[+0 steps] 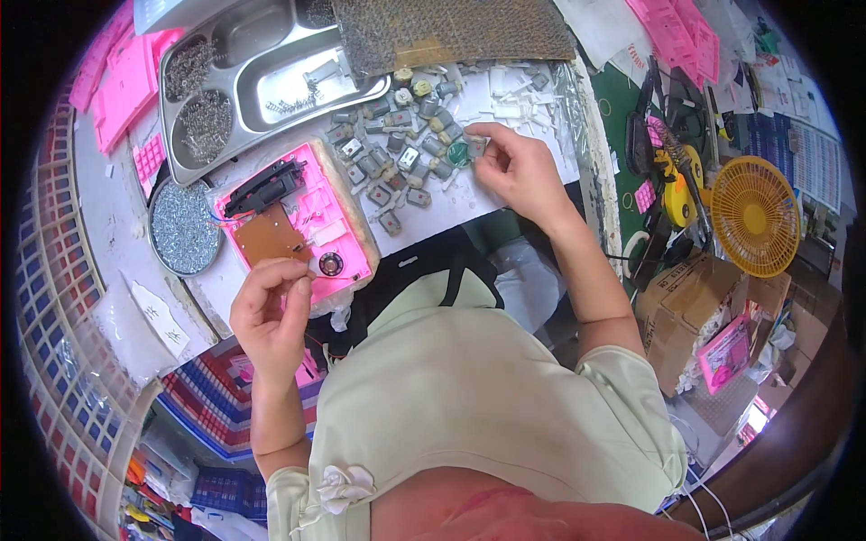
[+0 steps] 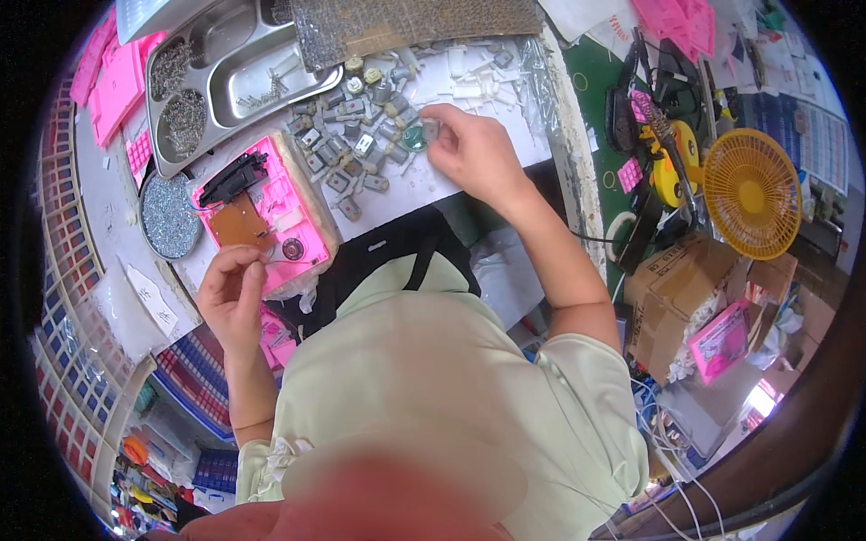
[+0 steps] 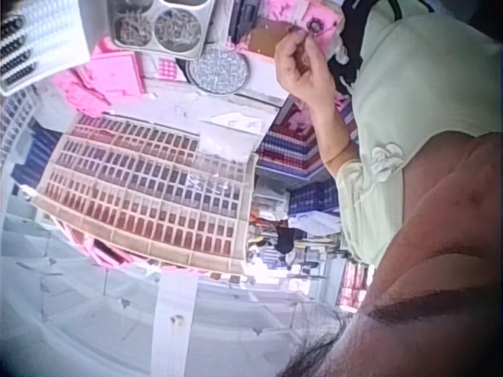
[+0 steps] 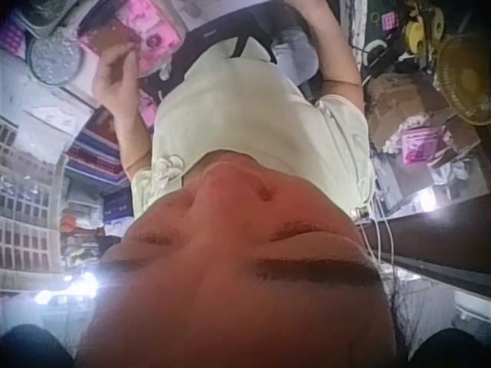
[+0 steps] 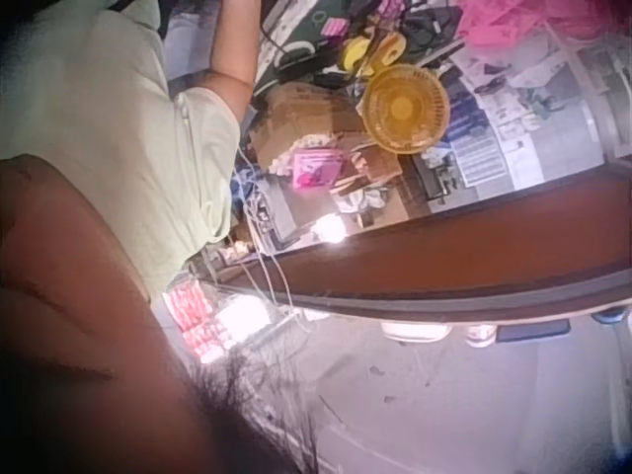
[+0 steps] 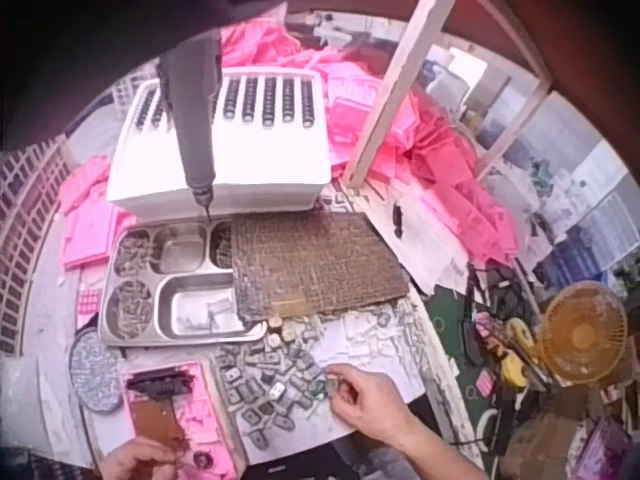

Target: Assemble a pink plastic toy component by inserting internal parts and securing the casing with an electric screwdriver and soldering iron.

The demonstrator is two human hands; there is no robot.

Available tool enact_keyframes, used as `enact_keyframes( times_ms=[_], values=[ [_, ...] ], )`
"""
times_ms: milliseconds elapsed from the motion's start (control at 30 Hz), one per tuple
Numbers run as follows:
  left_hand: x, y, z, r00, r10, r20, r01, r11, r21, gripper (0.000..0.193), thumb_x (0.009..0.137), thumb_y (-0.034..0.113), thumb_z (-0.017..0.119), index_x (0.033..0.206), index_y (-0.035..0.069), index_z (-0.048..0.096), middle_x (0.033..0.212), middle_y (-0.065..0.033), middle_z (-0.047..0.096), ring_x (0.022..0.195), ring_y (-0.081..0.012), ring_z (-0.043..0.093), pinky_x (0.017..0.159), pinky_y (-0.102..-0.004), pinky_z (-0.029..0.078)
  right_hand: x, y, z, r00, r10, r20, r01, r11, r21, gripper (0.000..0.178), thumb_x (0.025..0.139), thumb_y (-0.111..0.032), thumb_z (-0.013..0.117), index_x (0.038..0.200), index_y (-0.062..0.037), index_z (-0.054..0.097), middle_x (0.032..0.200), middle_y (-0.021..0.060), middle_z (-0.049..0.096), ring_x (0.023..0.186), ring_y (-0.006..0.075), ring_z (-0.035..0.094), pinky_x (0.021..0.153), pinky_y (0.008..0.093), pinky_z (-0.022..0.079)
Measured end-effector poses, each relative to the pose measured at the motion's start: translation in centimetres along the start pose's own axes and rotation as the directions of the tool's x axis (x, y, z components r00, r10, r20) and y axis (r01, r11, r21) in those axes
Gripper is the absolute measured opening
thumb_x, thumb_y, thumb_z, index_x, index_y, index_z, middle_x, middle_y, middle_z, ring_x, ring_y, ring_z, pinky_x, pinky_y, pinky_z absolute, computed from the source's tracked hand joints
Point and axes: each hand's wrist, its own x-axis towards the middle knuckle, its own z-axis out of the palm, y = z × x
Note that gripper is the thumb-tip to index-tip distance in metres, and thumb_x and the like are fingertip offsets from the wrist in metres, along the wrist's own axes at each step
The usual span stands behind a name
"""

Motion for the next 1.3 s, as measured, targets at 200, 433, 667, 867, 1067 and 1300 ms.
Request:
enact_keyframes(
  times_ms=[200,433,667,867,1067,1300],
  values=[
    [-1.3,-1.0,1.0,0.999,-0.019,0.035,0.019,1.000,-0.014,0.015,0.087,-0.010,0.066,0.100,-0.003,0.070,0.101,-0.0107,0.069,0.092,-0.0160,0.065,0.082,-0.0272,0.051,0.4,-1.5,0.9,0.998,-0.032,-0.058,0.020,0.981,-0.192,0.041,0.080,-0.006,0.069,0.121,-0.0043,0.067,0.069,0.0058,0.059,0.061,0.0151,0.060,0.062,0.0305,0.049],
    [-0.6,0.1,2.4,0.973,-0.130,0.188,0.136,0.990,-0.021,0.013,0.089,-0.010,0.063,0.100,-0.005,0.067,0.103,-0.0092,0.064,0.097,-0.0160,0.064,0.088,-0.0272,0.052,-2.0,-3.2,0.8,0.998,0.024,0.058,-0.054,0.807,0.587,0.044,0.088,-0.003,0.070,0.130,0.0001,0.062,0.074,-0.0013,0.061,0.061,0.0055,0.054,0.057,0.0207,0.042],
    [-1.1,-0.9,3.2,0.988,-0.102,0.112,0.118,0.982,-0.146,0.025,0.091,-0.007,0.067,0.114,0.000,0.060,0.102,-0.0049,0.064,0.094,-0.0109,0.064,0.084,-0.0259,0.054,-4.5,-9.0,6.2,0.856,-0.149,0.496,-0.387,0.453,0.803,0.046,0.092,-0.001,0.066,0.137,-0.0010,0.056,0.078,-0.0002,0.061,0.068,0.0066,0.058,0.061,0.0217,0.046],
    [-1.2,-0.8,2.9,0.988,-0.102,0.115,0.120,0.980,-0.159,0.028,0.091,-0.006,0.067,0.116,0.001,0.057,0.101,-0.0048,0.063,0.092,-0.0103,0.063,0.082,-0.0261,0.054,-3.7,-9.5,7.1,0.823,-0.147,0.549,-0.436,0.456,0.776,0.046,0.092,-0.001,0.066,0.137,-0.0012,0.057,0.078,-0.0009,0.059,0.068,0.0062,0.057,0.061,0.0214,0.046],
    [-1.1,-1.3,2.8,0.992,-0.060,0.110,0.075,0.988,-0.133,0.029,0.090,-0.006,0.069,0.116,0.001,0.057,0.101,-0.0058,0.064,0.089,-0.0107,0.064,0.080,-0.0265,0.055,-3.4,-9.2,7.3,0.821,-0.164,0.547,-0.392,0.535,0.749,0.046,0.093,0.002,0.065,0.138,-0.0015,0.057,0.078,-0.0012,0.059,0.067,0.0059,0.055,0.062,0.0213,0.046],
    [-1.2,-1.1,2.8,0.998,0.024,0.054,-0.018,0.994,-0.106,0.029,0.087,-0.007,0.071,0.112,0.001,0.059,0.099,-0.0074,0.065,0.086,-0.0135,0.067,0.078,-0.0293,0.057,-4.5,-9.3,7.7,0.921,-0.204,0.331,-0.063,0.761,0.645,0.042,0.088,0.003,0.072,0.128,-0.0027,0.062,0.090,0.0034,0.066,0.073,0.0086,0.061,0.065,0.0252,0.051]
  ],
)
